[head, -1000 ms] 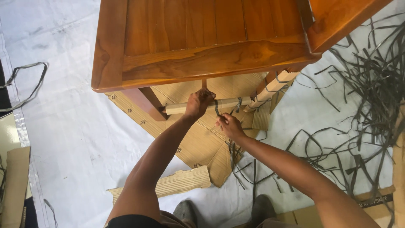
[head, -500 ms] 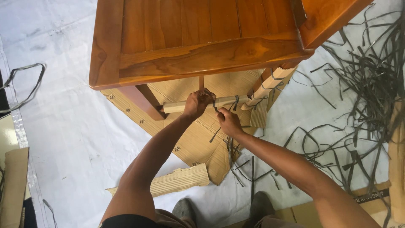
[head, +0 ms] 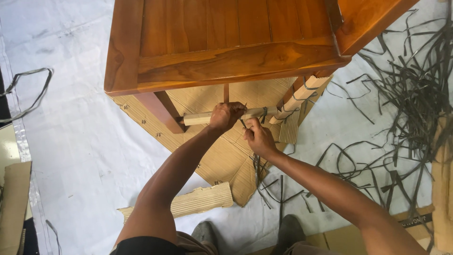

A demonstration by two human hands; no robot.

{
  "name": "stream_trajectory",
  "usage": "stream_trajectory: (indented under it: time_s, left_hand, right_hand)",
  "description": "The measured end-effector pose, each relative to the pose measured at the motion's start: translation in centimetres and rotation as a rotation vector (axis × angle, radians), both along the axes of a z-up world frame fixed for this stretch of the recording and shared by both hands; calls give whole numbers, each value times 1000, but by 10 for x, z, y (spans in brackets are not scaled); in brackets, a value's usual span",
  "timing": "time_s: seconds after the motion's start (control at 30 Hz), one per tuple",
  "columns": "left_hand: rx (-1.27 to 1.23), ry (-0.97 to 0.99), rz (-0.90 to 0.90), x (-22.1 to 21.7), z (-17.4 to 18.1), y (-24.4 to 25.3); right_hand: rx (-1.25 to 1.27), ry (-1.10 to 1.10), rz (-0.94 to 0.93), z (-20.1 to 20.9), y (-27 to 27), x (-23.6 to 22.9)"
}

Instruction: Wrapping the legs of a wooden chair with protective cardboard and plastic ties.

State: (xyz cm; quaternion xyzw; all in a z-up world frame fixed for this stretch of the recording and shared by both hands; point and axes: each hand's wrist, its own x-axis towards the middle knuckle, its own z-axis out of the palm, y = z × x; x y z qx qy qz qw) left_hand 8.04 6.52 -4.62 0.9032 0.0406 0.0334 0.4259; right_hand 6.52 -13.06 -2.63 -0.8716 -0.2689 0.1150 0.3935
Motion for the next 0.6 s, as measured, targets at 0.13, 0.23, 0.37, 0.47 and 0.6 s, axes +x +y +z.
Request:
stream_trajectory:
  time_s: [0.13, 0.23, 0.37, 0.47, 0.6]
  left_hand:
    - [8, 55, -6, 8, -11, -6]
    - [-20, 77, -6, 7, -5, -6]
    - [-67, 37, -100, -1, 14, -2]
    - [-120, 22, -146, 2, -3, 7]
    - [-118, -21, -179, 0, 4, 7]
  right_hand:
    - [150, 68, 37, 0, -1, 4]
    - [298, 226, 96, -6, -6, 14]
    - [215, 7, 180, 11, -9, 19]
    - [92, -319, 168, -12, -12, 32]
    - [90, -617, 275, -19, -7, 44]
